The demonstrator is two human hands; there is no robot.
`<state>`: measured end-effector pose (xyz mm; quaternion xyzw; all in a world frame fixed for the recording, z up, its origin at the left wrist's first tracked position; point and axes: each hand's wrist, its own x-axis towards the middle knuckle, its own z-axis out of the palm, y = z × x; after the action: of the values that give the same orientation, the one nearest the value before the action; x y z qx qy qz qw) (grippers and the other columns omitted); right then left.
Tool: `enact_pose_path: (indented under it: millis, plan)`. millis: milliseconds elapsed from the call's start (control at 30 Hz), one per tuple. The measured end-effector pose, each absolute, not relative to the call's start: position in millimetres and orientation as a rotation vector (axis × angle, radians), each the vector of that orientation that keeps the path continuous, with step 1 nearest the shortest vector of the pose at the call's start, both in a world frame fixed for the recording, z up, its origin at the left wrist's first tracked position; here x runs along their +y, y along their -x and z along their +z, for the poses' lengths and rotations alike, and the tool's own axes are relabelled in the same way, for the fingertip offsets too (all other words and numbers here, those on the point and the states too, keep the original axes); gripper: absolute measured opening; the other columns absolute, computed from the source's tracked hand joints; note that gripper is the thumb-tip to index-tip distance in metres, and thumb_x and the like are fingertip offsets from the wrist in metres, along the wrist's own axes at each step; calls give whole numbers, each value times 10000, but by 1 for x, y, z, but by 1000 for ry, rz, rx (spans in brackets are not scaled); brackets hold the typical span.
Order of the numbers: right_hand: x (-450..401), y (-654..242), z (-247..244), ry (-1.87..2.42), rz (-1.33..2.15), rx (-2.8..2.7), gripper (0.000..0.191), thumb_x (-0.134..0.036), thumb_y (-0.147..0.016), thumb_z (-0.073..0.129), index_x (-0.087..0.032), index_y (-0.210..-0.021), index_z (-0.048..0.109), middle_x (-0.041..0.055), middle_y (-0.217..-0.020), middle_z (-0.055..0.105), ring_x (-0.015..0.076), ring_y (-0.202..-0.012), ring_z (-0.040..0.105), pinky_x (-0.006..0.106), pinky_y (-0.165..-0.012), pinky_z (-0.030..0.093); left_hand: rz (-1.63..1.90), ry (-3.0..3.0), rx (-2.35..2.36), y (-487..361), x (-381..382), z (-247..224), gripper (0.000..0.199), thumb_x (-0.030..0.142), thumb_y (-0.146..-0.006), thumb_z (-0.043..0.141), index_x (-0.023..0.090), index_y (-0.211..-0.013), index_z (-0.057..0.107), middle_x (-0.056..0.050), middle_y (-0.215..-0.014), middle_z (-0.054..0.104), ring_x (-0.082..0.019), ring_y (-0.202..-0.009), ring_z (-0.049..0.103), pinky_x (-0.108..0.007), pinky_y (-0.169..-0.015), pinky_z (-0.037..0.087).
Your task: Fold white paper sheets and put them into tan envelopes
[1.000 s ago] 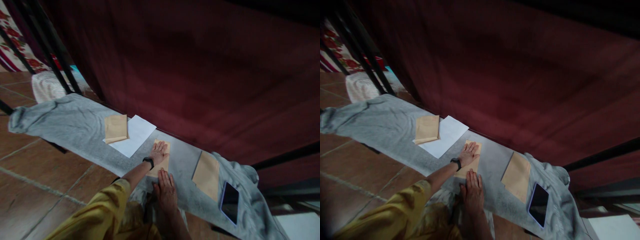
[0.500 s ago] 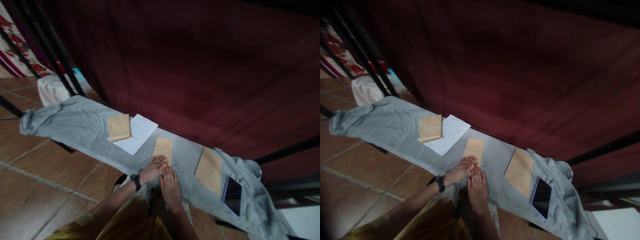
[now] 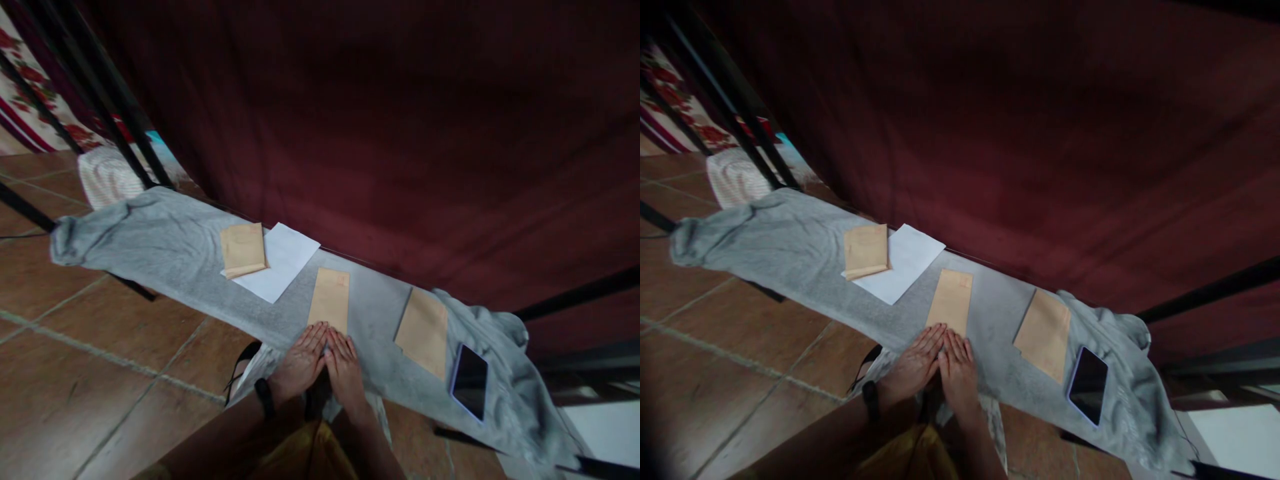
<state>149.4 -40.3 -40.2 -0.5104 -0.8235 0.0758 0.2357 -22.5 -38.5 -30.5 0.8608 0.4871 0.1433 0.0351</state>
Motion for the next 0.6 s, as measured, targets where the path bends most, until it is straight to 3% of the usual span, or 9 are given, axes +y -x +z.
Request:
enact_pose_path:
  millis: [100, 467, 600]
  plan:
    - [-48, -149, -38, 1423, 147, -2287, 498, -323, -1060, 309, -180, -1533, 375, 82, -1536, 468, 190, -1432, 417, 435, -1210, 314, 424, -2639, 1505, 22, -39, -32, 571, 261, -1006, 362, 115, -1554, 294, -135, -1628, 302, -214, -1515, 251, -410, -1243, 231]
    - [-48, -175, -40, 1520, 40, -2295, 488, -289, -1058, 306, -165, -1521, 399, 101, -1536, 460, 208, -1432, 417, 449, -1206, 290, 465, -2582, 1612, 43, -41, -29, 565, 385, -1044, 321, 118, -1542, 326, -150, -1594, 368, -244, -1495, 307, -457, -1226, 281]
    - [-49, -174, -40, 1539, 36, -2297, 484, -299, -1060, 308, -157, -1509, 421, 99, -1543, 450, 213, -1423, 430, 446, -1205, 288, 460, -2563, 1683, 35, -41, -27, 590, 414, -1045, 311, 68, -1522, 352, -191, -1576, 383, -269, -1493, 308, -474, -1222, 279]
